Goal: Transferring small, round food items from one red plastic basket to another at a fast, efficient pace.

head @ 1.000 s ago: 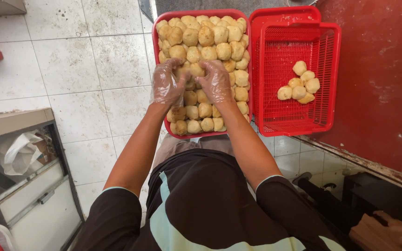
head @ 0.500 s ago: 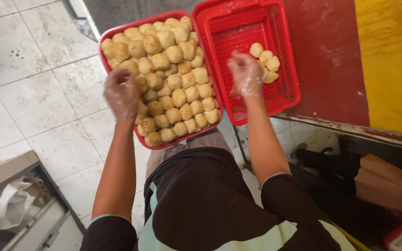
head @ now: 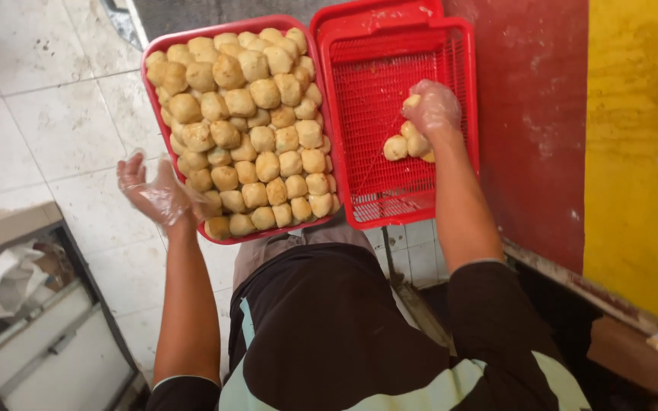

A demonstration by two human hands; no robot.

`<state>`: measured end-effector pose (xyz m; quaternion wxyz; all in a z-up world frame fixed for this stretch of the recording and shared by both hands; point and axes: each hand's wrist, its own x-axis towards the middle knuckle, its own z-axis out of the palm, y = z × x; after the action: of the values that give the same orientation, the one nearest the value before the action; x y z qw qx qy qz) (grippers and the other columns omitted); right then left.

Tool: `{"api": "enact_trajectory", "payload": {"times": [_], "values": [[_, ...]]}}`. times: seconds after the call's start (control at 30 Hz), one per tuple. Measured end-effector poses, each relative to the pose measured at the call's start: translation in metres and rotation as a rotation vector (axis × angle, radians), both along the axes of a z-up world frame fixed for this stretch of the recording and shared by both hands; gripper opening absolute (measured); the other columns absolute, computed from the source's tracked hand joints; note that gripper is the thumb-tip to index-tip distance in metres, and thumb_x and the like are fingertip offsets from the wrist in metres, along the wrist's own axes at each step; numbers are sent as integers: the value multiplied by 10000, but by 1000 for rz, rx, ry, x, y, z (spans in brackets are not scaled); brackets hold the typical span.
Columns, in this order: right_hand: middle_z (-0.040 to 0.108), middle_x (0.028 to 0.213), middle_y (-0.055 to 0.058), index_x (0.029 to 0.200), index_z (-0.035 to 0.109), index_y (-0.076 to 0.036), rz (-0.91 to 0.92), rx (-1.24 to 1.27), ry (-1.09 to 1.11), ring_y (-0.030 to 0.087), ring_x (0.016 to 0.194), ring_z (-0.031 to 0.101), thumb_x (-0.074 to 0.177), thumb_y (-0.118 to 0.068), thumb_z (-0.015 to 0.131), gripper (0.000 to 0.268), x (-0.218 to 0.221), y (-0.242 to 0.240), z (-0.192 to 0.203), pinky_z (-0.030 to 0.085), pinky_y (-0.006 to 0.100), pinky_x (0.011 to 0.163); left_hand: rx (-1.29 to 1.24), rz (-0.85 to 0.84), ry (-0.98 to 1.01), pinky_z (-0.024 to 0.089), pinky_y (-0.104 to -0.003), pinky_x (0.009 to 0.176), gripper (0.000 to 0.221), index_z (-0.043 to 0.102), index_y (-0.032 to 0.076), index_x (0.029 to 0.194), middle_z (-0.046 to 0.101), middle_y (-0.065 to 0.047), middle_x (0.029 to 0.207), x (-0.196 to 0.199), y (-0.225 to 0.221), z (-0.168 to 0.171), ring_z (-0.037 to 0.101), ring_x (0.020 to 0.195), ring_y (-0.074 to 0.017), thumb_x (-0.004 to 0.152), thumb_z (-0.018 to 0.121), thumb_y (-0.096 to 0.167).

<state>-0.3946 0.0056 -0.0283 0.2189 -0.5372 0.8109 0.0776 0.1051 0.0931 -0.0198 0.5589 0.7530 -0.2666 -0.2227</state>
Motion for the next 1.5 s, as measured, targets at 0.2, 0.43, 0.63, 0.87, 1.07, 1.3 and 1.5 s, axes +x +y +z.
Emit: {"api": "enact_trajectory", "payload": {"times": [0.2, 0.43, 0.63, 0.87, 1.07, 1.3, 1.5], "values": [[611, 1168, 277, 1145, 605, 2, 9, -469, -949, 370, 1042, 611, 793, -64, 802, 408, 104, 20, 88, 527, 428, 877, -77, -177, -343, 377, -410, 1078, 362, 678, 96, 1064, 397, -150, 1380, -63, -1, 17, 398, 1316, -336, 766, 872, 167], [699, 944, 114, 1027, 643, -134, 464, -356, -722, 324, 957, 670, 634, -285, 864, 475, 246, 15, 73, 542, 456, 822, -149, -491, -812, 234, -431, 1111, 410, 687, 139, 1012, 435, -85, 1401, -84, -21, 40, 315, 1322, -273, 608, 720, 80], [640, 894, 15, 997, 615, -247, 379, -535, -474, 203, 892, 672, 764, -286, 734, 265, 271, 22, 45, 581, 366, 736, -44, -557, -826, 249, -510, 1086, 426, 696, 197, 1006, 457, -101, 1411, -75, -21, 12, 311, 1325, -362, 608, 847, 206], [665, 777, 56, 865, 673, -143, 127, -832, -375, 269, 754, 649, 861, -193, 664, 50, 143, 39, 71, 505, 381, 706, -142, -667, -882, 226, -506, 1128, 463, 670, 213, 1059, 392, -80, 1451, -71, -26, 13, 257, 1366, -333, 704, 943, 332], [573, 1232, 128, 1407, 424, -130, -22, 93, 208, 365, 1114, 492, 710, -102, 722, 758, 35, 44, 78, 488, 448, 860, -127, -757, -753, 171, -518, 1172, 351, 633, 168, 1128, 310, -109, 1498, -74, -16, 28, 158, 1424, -307, 859, 855, 207], [283, 1448, 122, 1432, 390, -111, 17, 519, 332, 347, 1188, 492, 722, -142, 821, 831, 40, 41, 91, 611, 532, 692, -93, -756, -727, 213, -519, 1160, 335, 616, 131, 1126, 344, -130, 1468, -84, -7, 43, 176, 1398, -309, 893, 826, 250], [720, 1030, 153, 1160, 666, -140, 75, 391, 223, 383, 1050, 650, 906, -283, 418, 383, 47, 41, 147, 515, 608, 816, -10, -671, -837, 231, -511, 1095, 511, 683, 213, 1068, 400, -76, 1452, -90, -17, 20, 270, 1331, -380, 627, 940, 231]]}}
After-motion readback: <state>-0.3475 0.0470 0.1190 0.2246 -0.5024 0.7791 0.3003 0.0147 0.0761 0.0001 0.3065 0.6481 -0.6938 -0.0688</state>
